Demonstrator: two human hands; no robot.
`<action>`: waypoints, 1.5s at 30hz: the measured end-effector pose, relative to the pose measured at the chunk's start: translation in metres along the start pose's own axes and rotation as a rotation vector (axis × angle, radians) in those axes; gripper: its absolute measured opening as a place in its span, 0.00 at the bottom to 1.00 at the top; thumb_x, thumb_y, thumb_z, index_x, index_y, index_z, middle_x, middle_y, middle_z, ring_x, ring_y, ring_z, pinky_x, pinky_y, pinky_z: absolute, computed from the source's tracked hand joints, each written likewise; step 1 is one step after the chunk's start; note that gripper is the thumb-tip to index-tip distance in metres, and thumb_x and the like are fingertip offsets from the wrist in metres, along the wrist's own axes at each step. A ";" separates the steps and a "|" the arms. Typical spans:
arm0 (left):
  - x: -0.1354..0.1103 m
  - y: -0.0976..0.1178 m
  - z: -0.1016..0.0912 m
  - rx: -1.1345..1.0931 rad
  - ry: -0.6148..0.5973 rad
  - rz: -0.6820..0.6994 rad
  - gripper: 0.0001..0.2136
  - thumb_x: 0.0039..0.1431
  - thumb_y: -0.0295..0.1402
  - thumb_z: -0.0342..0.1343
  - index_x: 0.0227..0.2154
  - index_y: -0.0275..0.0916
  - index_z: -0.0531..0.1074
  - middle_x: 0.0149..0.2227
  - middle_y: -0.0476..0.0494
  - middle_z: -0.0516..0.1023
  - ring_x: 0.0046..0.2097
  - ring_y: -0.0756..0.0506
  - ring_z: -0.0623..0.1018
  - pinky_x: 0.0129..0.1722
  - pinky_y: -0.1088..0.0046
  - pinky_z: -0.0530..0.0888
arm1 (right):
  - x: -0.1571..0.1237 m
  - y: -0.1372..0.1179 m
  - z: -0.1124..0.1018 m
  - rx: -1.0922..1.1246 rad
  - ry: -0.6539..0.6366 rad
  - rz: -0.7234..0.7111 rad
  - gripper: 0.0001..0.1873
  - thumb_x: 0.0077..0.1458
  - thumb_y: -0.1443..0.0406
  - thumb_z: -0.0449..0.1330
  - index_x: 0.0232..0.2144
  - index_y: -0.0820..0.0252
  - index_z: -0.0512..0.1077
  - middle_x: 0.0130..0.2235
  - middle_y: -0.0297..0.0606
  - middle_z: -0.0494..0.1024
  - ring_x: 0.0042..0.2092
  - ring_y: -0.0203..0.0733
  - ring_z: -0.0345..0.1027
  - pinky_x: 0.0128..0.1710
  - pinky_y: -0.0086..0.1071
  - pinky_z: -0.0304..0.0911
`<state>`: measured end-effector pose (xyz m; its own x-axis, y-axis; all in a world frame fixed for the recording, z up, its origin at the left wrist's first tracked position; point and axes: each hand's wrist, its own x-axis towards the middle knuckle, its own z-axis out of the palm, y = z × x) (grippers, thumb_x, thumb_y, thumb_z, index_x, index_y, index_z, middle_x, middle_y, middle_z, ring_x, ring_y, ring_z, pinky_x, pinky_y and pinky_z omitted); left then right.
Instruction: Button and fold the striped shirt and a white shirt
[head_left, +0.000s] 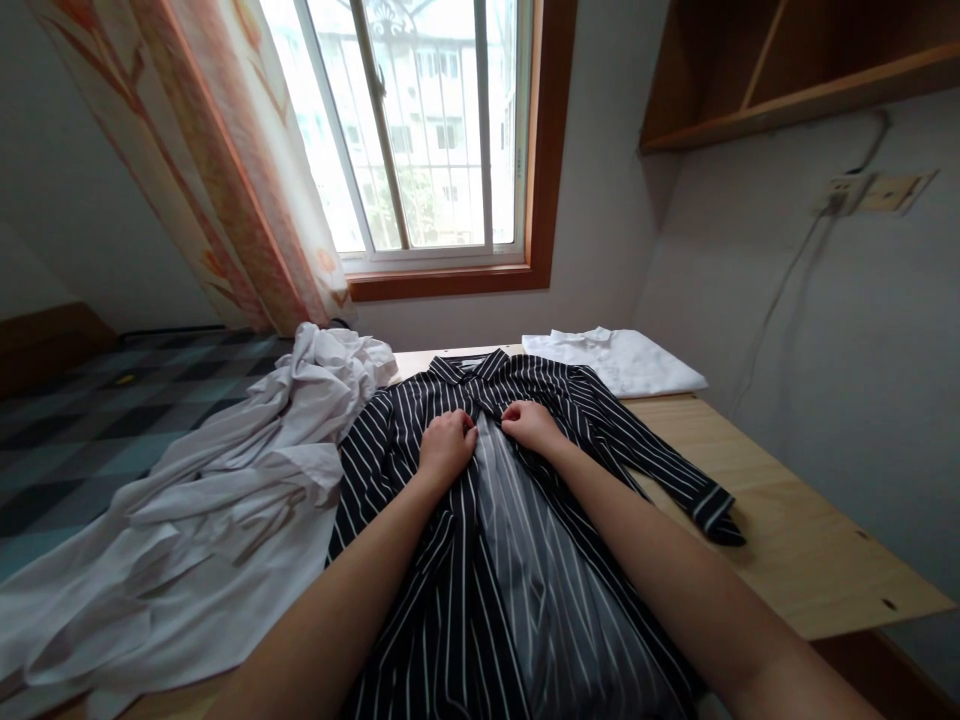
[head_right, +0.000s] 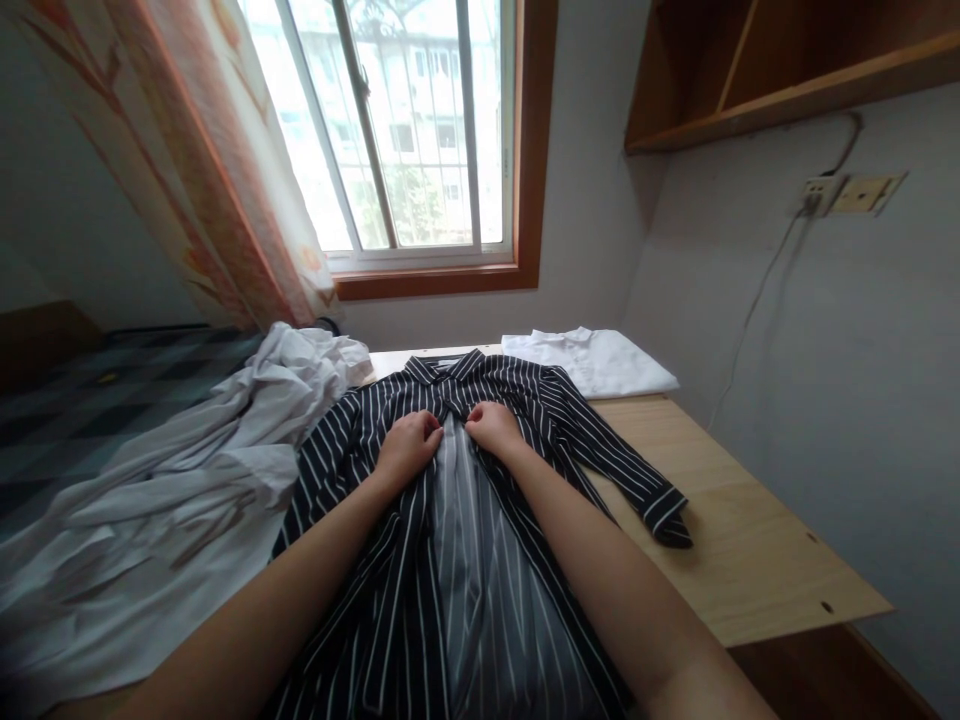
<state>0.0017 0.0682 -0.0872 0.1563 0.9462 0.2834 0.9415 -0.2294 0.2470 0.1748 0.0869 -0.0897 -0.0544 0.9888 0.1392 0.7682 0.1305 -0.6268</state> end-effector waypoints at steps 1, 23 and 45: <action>0.000 0.000 0.000 0.003 -0.004 -0.003 0.07 0.62 0.35 0.53 0.35 0.40 0.73 0.41 0.41 0.78 0.46 0.41 0.76 0.47 0.65 0.71 | 0.000 -0.001 0.001 -0.013 0.000 0.008 0.07 0.51 0.67 0.61 0.32 0.57 0.79 0.38 0.36 0.82 0.41 0.42 0.74 0.40 0.30 0.63; 0.001 0.000 0.003 -0.022 0.002 -0.021 0.08 0.64 0.36 0.52 0.35 0.38 0.71 0.39 0.40 0.77 0.43 0.42 0.76 0.44 0.67 0.69 | -0.003 0.000 -0.002 0.154 0.096 -0.073 0.05 0.54 0.68 0.62 0.30 0.63 0.79 0.35 0.41 0.82 0.38 0.41 0.75 0.40 0.29 0.63; 0.011 -0.014 0.012 -0.356 0.053 0.037 0.11 0.62 0.38 0.53 0.30 0.38 0.75 0.33 0.43 0.77 0.39 0.43 0.76 0.41 0.68 0.70 | -0.007 -0.006 0.021 0.778 -0.060 0.040 0.04 0.53 0.69 0.60 0.28 0.63 0.75 0.23 0.29 0.73 0.21 0.30 0.62 0.21 0.24 0.58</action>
<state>-0.0063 0.0847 -0.0986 0.1641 0.9247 0.3436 0.7706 -0.3376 0.5405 0.1568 0.0808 -0.1031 -0.0874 0.9932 0.0776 0.1033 0.0865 -0.9909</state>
